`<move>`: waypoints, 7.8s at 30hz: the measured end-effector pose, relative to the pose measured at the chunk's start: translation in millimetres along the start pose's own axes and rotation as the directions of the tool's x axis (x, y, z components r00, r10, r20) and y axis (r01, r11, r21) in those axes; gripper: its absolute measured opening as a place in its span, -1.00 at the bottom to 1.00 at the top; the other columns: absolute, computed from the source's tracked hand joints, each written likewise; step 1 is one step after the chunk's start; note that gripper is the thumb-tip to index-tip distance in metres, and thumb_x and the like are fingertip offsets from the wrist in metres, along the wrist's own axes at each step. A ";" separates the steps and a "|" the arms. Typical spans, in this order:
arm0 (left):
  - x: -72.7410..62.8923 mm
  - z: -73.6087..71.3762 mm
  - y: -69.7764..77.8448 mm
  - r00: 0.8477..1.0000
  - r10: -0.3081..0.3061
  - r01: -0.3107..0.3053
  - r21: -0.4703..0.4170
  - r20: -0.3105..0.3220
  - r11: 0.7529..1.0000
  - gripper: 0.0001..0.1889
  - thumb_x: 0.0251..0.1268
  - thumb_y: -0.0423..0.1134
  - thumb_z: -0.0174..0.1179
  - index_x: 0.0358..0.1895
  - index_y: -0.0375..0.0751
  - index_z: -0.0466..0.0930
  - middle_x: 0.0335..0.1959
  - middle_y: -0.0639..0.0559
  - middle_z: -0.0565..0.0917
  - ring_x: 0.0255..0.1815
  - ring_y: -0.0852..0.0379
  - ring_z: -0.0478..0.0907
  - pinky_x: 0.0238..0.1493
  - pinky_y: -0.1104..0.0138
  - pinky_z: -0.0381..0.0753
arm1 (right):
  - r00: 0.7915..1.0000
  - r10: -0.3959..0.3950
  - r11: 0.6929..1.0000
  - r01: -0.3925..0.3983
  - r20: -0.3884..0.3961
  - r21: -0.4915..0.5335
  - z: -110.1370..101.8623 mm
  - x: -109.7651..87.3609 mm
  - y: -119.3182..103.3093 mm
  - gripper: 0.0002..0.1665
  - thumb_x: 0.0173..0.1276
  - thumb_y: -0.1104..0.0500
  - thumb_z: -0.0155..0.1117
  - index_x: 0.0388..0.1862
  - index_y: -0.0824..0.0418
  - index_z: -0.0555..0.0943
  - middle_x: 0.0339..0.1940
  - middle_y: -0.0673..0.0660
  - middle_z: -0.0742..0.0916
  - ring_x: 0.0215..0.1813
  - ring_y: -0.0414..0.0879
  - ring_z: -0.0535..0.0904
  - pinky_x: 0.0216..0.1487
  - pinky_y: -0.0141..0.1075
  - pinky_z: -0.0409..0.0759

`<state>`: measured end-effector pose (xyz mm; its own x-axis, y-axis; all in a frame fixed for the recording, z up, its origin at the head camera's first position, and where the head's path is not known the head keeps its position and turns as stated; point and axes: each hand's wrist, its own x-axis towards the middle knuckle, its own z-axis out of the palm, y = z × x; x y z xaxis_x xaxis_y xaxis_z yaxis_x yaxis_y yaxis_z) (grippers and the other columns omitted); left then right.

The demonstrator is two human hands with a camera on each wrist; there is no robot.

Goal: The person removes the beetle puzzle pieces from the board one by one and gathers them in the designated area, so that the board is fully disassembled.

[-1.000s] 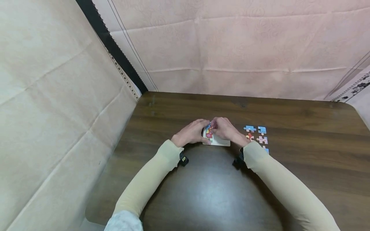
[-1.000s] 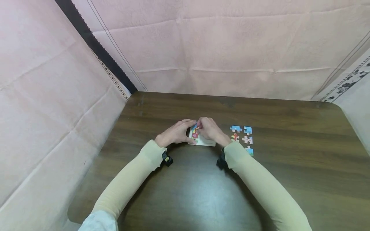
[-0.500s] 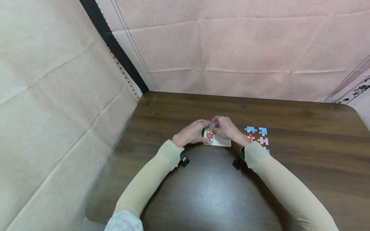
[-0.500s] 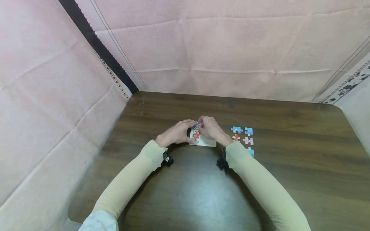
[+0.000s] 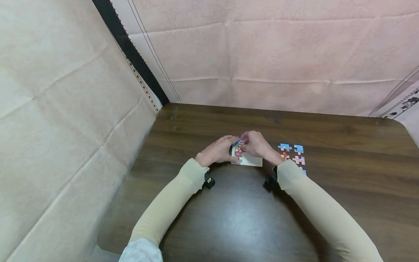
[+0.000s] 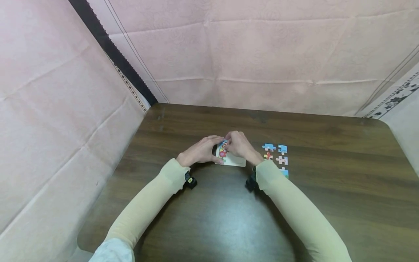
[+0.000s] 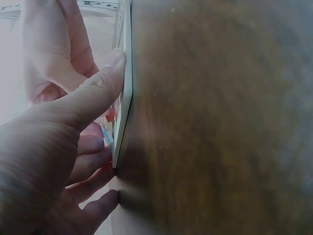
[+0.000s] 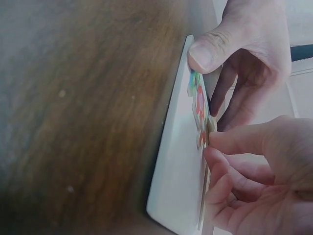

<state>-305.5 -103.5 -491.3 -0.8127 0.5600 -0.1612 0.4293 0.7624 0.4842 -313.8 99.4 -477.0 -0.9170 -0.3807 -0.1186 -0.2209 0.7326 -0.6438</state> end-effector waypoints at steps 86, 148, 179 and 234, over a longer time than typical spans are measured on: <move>2.4 -5.1 -3.5 1.000 0.005 -0.007 0.081 0.024 0.997 0.12 0.17 0.24 0.62 0.70 -0.22 0.30 0.76 -0.11 0.31 0.79 -0.10 0.22 0.79 0.04 0.25 | 0.996 0.001 1.000 -0.003 -0.085 -0.019 -29.7 -35.0 38.5 -0.61 0.50 0.23 0.45 0.22 0.37 0.75 0.06 0.36 0.80 0.01 0.17 0.63 0.03 -0.06 0.62; 3.1 -6.1 -1.9 1.000 0.013 -0.015 0.072 0.019 0.997 -0.12 0.44 0.10 0.47 0.68 -0.20 0.35 0.76 -0.11 0.33 0.82 -0.09 0.17 0.81 0.07 0.20 | 0.990 -0.131 0.987 0.126 -0.043 -0.096 9.8 -14.9 4.8 -0.56 0.31 0.28 0.58 0.13 0.44 0.76 -0.01 0.36 0.87 -0.03 0.15 0.80 0.10 0.01 0.78; 0.9 -5.4 -1.9 0.999 -0.037 0.036 0.030 0.040 0.999 0.13 0.18 0.20 0.63 0.73 -0.15 0.25 0.81 -0.05 0.23 0.84 -0.09 0.11 0.82 -0.02 0.18 | 0.986 -0.052 0.998 0.045 -0.159 -0.049 -26.6 -72.3 59.1 -0.67 0.36 0.27 0.55 0.08 0.35 0.82 -0.11 0.28 0.79 -0.15 0.09 0.60 -0.15 -0.23 0.60; 2.0 -4.0 -3.3 1.000 -0.013 0.012 0.039 0.028 0.999 0.12 0.20 0.19 0.62 0.73 -0.18 0.26 0.79 -0.09 0.25 0.82 -0.12 0.16 0.81 -0.03 0.21 | 0.987 -0.118 0.991 0.109 -0.110 -0.084 -27.9 -73.0 57.5 -0.64 0.41 0.28 0.54 0.14 0.38 0.81 -0.11 0.31 0.81 -0.15 0.09 0.62 -0.10 -0.13 0.64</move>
<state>-310.1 -106.2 -489.8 -0.8068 0.5589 -0.1917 0.4344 0.7810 0.4487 -268.8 185.0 -484.3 -0.9157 -0.3997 0.0419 -0.3463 0.7318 -0.5870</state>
